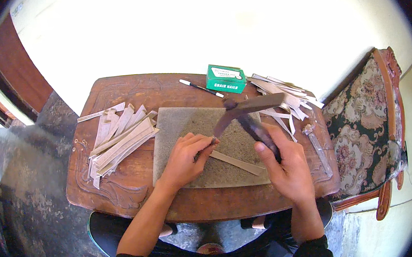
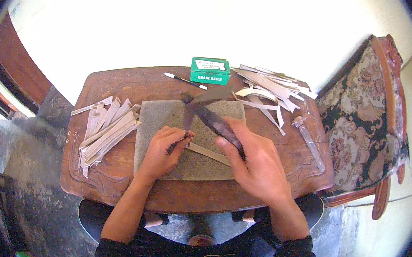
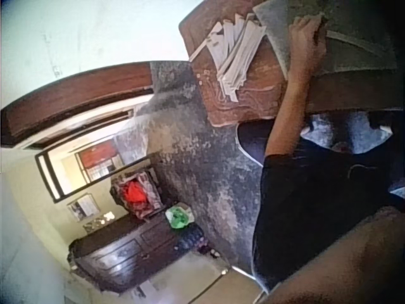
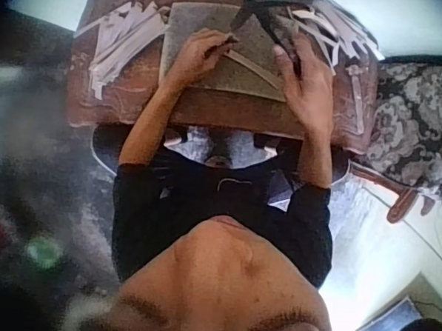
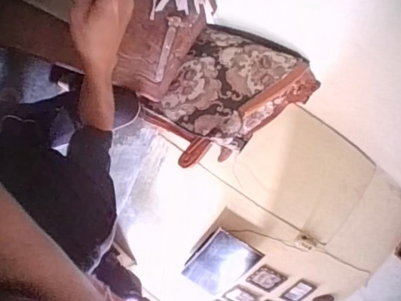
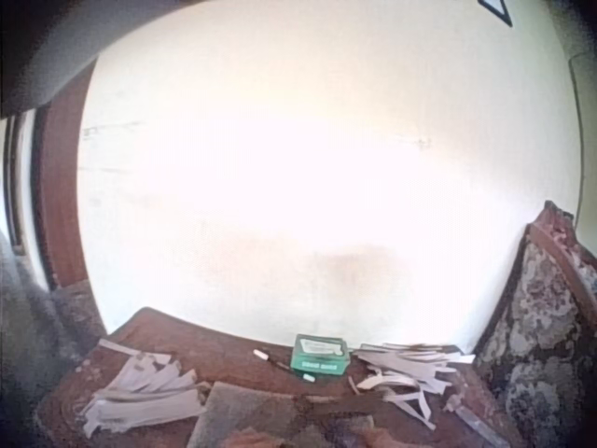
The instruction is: The person uses a hammer to tap a small wooden piece on a sanding block, then sets the hammer aside. They pick up a marker and draw a line on the wooden piece.
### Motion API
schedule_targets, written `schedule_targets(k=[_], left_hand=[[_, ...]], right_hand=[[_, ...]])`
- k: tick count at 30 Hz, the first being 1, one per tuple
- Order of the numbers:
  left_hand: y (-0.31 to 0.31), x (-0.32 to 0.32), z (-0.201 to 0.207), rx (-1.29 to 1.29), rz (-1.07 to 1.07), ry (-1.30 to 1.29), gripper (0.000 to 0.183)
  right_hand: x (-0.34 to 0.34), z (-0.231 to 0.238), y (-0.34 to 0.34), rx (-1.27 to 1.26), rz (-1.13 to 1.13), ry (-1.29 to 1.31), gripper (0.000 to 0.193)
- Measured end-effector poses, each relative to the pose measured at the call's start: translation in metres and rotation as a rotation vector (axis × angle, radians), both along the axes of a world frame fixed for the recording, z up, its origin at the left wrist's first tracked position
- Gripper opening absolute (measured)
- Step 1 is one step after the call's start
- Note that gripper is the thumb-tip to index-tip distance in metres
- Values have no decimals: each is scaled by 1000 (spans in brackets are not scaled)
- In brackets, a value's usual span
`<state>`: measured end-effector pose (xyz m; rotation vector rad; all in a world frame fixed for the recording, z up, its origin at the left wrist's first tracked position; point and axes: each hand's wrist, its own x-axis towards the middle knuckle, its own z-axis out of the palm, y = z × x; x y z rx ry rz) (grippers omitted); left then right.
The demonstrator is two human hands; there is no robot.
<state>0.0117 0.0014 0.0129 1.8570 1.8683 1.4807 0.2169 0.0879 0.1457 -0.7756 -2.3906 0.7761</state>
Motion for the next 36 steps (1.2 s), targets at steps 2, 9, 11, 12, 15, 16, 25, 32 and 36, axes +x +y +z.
schedule_targets(k=[2, 9, 11, 12, 15, 16, 25, 32, 36], left_hand=[[1, 0, -1, 8, -6, 6, 14], [1, 0, 0, 9, -8, 8, 12], [1, -1, -2, 16, -10, 22, 12], [1, -1, -1, 13, -9, 18, 12], [0, 0, 0, 5, -6, 19, 12], [1, 0, 0, 3, -4, 27, 12], [1, 0, -2, 26, -6, 9, 10], [1, 2, 2, -2, -2, 0, 10], [0, 0, -2, -12, -6, 1, 10]], right_hand=[[1, -1, 4, 26, 9, -83, 31], [-2, -5, 1, 49, 18, -35, 32], [-2, -2, 3, 57, 26, -61, 32], [-2, -1, 0, 31, 9, -22, 32], [-2, -1, -4, -8, -13, 5, 33], [-1, -5, -1, 4, 2, -47, 33], [0, -8, 0, 48, 8, -18, 33], [-1, -6, -5, 3, -26, 32, 31], [-3, -21, -1, -40, -18, 20, 29]])
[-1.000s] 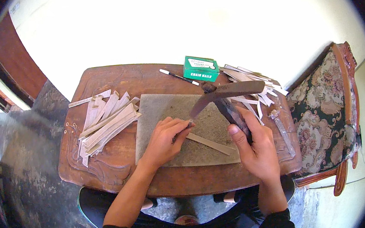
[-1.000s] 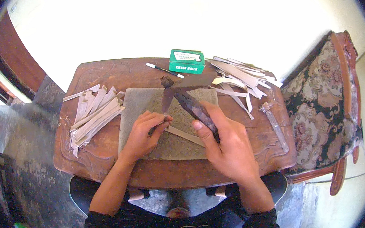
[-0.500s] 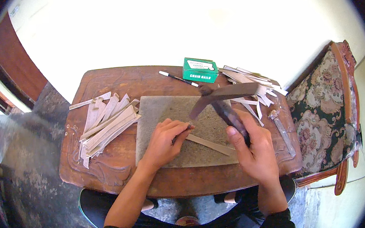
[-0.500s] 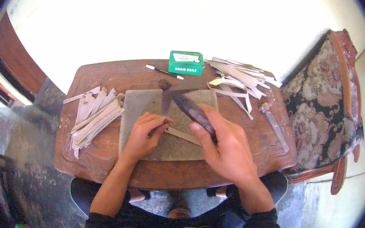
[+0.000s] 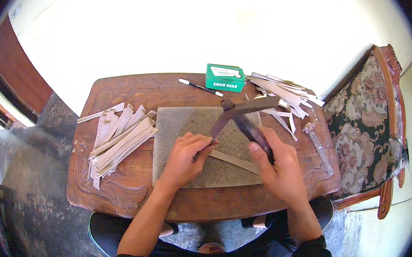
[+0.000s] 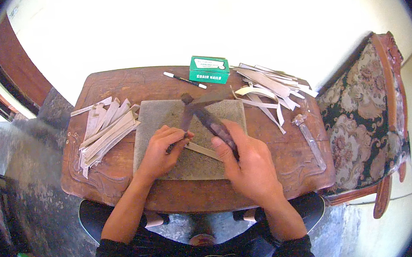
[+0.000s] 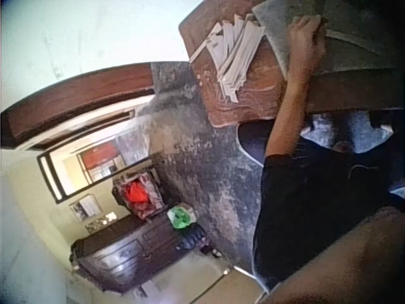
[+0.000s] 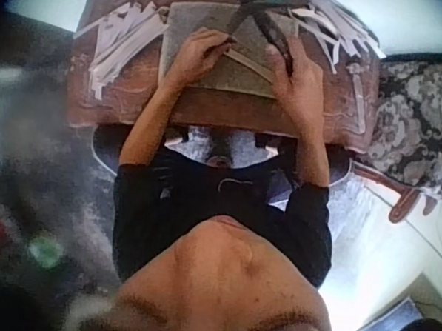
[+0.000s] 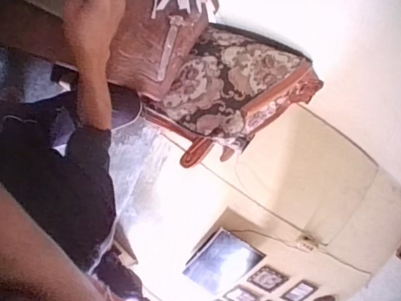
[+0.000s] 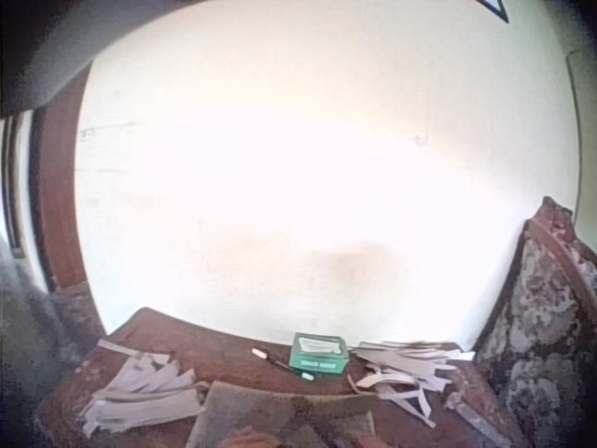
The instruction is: The person uses a hammer to tap a small wooden piece on a sanding block, then sets the hammer aside. They pick up a marker and draw a line on the wooden piece.
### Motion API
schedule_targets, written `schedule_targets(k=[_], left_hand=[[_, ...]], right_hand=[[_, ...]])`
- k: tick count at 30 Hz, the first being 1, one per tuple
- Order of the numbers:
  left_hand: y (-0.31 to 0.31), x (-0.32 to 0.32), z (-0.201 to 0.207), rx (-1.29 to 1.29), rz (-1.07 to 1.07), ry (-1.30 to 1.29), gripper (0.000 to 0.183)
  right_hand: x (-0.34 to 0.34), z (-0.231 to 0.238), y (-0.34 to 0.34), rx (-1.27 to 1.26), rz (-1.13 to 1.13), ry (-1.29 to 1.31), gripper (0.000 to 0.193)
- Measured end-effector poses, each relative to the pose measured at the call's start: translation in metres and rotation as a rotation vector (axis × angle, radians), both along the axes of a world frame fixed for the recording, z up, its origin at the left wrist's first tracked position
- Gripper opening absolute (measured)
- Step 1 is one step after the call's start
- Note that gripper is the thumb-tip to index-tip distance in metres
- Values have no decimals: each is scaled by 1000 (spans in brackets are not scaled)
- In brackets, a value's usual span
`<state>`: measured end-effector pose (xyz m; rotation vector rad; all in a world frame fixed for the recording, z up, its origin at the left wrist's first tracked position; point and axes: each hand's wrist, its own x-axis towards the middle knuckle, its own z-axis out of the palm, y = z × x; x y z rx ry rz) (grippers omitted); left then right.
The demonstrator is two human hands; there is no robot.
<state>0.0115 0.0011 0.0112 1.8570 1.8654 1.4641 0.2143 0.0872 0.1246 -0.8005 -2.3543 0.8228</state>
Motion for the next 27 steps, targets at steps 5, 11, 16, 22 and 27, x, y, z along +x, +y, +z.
schedule_targets(k=[5, 11, 16, 22, 27], left_hand=[[2, -2, -3, 34, -9, -59, 12], [2, -3, -2, -195, 77, -439, 17], [0, -7, -5, -145, -1, -507, 15], [-1, -4, 2, -188, -6, -475, 13], [0, -3, 2, -203, 2, -407, 14]], right_hand=[[-6, -36, 6, -650, -74, 277, 31], [-19, -88, 16, -976, -151, 413, 39], [-21, -94, 14, -1011, -154, 460, 40], [-19, -94, 14, -983, -133, 423, 39], [-19, -94, 14, -978, -127, 419, 36]])
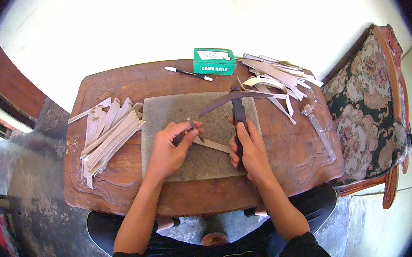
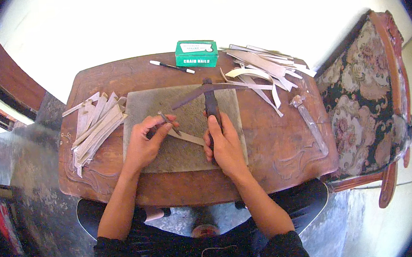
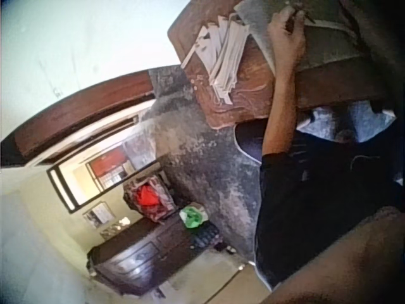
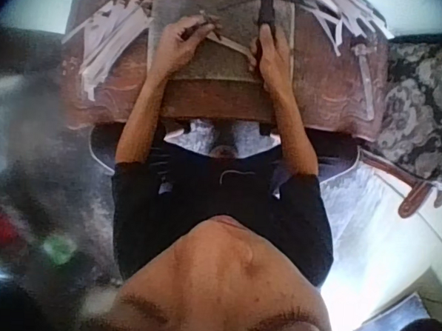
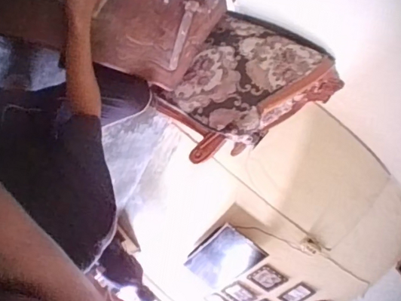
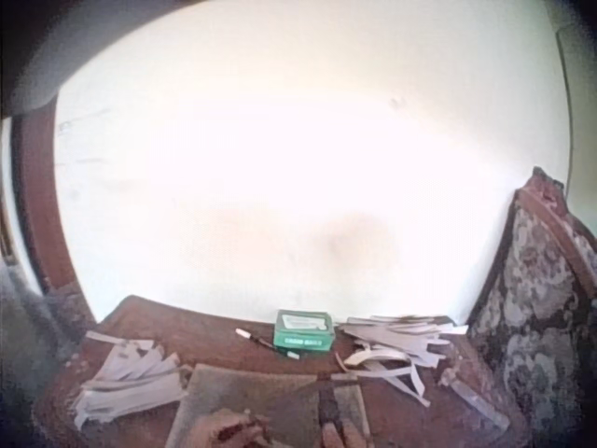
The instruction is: The person uses a hammer to tap a small wooden piece on a sanding block, then sets the hammer aside. They pick up a marker and draw a line on the wooden piece.
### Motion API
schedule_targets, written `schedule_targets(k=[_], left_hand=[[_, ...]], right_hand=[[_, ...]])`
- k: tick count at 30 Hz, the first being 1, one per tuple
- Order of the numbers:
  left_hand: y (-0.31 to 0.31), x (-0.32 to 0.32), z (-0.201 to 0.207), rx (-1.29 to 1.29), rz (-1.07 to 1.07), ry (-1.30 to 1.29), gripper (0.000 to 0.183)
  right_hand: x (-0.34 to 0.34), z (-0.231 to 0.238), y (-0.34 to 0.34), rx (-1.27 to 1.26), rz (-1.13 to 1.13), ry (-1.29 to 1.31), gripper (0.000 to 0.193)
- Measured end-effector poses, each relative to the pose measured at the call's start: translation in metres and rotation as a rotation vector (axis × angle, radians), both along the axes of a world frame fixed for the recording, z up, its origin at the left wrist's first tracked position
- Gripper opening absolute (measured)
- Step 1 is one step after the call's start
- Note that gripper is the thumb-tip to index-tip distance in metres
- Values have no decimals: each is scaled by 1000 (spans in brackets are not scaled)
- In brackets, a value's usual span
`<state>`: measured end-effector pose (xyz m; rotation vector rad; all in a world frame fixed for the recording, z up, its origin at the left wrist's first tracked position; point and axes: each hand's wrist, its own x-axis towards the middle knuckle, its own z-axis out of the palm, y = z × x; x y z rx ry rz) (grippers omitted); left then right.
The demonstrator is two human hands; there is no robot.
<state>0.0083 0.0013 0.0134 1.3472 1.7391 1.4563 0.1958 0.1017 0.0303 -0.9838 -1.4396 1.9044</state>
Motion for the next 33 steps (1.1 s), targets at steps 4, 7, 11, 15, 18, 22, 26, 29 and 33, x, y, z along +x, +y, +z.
schedule_targets(k=[4, 7, 11, 15, 18, 22, 26, 29, 33], left_hand=[[0, 1, -1, 2, 4, -14, 14], [1, 3, -2, 64, 32, 65, 16], [1, 4, 2, 67, -1, 231, 14], [1, 4, 3, 97, -3, 278, 13], [1, 4, 2, 100, -8, 291, 11], [1, 4, 3, 103, -13, 285, 11], [3, 6, 3, 148, -23, 327, 12], [4, 9, 3, 160, -16, 342, 13], [3, 10, 1, 161, 9, 364, 15]], right_hand=[[0, 3, -1, -1, 13, 9, 37], [0, 0, 0, 3, 21, 15, 40], [1, -1, 0, 8, 17, 9, 39], [1, 1, 0, 3, 18, 25, 39], [1, -1, 0, 2, 20, 36, 39], [1, -1, 1, 7, 18, 26, 34], [1, 0, 1, -5, 6, 28, 33], [1, 1, 1, -29, -11, 17, 38], [3, 5, 0, -48, -27, -1, 39]])
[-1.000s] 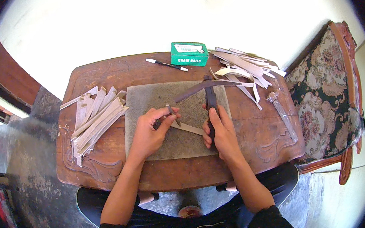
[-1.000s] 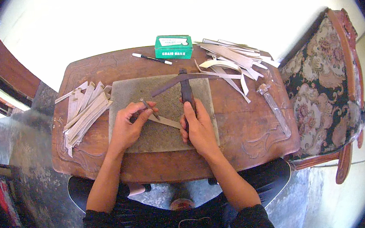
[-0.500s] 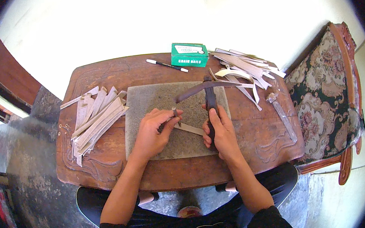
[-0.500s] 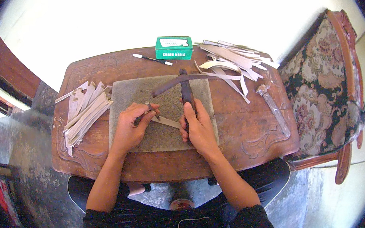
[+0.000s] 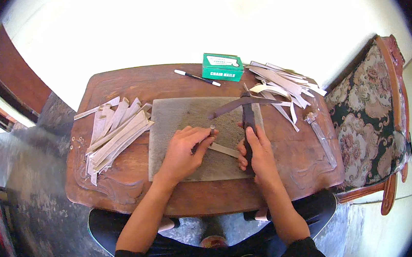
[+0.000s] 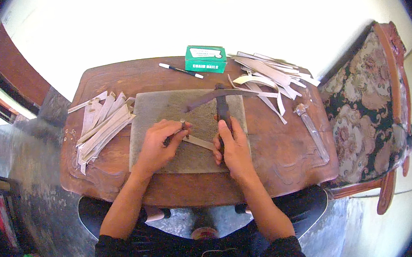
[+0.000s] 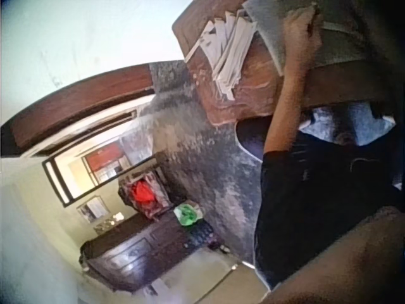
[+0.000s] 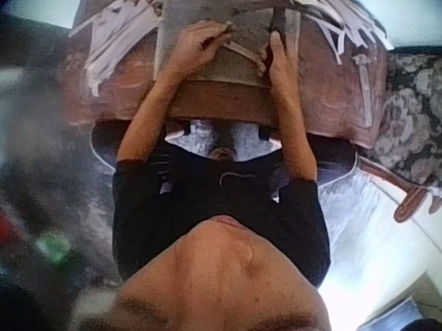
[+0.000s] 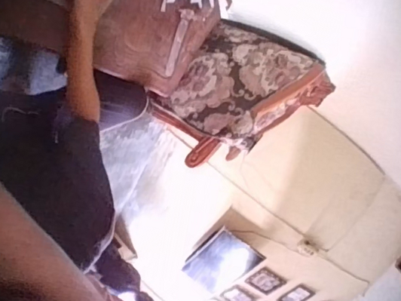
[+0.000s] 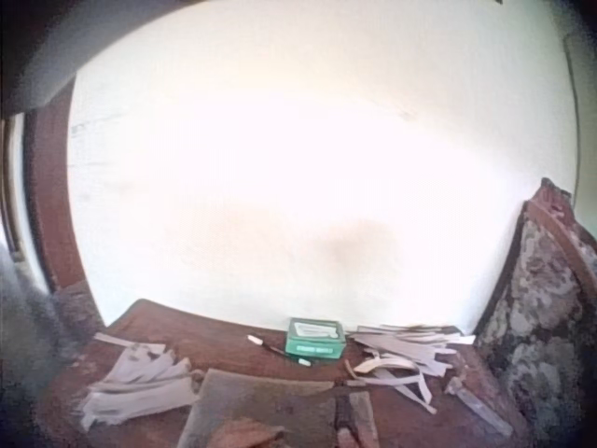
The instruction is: The person uses a hammer to tap a small wooden piece on a sanding block, then sets the hammer aside. They pick up a marker and draw a line on the wooden piece.
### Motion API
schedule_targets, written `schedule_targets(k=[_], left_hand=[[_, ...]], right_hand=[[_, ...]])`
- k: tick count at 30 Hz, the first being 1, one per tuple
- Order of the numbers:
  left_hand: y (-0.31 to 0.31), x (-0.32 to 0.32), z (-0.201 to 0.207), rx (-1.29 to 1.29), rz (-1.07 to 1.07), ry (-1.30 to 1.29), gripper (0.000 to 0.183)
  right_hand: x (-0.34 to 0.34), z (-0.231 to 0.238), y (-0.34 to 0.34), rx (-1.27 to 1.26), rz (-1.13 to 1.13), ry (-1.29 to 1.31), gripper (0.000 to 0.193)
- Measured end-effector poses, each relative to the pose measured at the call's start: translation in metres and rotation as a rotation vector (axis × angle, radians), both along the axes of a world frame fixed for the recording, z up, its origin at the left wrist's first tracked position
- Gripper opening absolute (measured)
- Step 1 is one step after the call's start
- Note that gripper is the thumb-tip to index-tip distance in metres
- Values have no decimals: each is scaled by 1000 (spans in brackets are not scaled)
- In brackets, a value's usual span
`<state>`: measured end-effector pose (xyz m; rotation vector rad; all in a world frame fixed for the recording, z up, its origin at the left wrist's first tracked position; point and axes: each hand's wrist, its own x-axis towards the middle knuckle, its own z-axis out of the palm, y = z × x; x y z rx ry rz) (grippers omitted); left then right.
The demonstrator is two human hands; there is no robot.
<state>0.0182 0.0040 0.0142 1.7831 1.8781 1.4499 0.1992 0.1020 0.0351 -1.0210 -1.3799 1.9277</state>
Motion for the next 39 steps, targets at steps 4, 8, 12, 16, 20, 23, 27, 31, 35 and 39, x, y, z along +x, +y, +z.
schedule_targets(k=[4, 8, 12, 16, 20, 23, 27, 31, 35, 39], left_hand=[[0, 0, -2, 26, 1, -27, 16], [0, -2, 0, 59, -28, -52, 17], [0, -1, -1, 71, -31, -58, 17], [2, -1, -1, 85, -39, -50, 16], [1, -1, 2, 60, -45, -35, 17], [2, -3, -6, 101, -45, -25, 17], [2, -1, -3, 82, -37, -46, 16], [3, -2, -5, 99, -40, -25, 16], [1, -1, -2, 39, -40, -53, 15], [1, -1, -3, 53, -37, -59, 14]], right_hand=[[5, 24, -3, 120, -17, -57, 25], [19, 47, 1, 470, 18, -197, 24], [22, 77, -6, 843, 28, -359, 31], [18, 96, -12, 1034, 104, -410, 32], [16, 99, -14, 1027, 164, -440, 33], [16, 98, -15, 1064, 173, -421, 33], [17, 98, -16, 1038, 171, -427, 33], [17, 103, -17, 1046, 174, -438, 33], [18, 108, -21, 992, 150, -453, 33], [19, 107, -19, 1024, 177, -467, 33]])
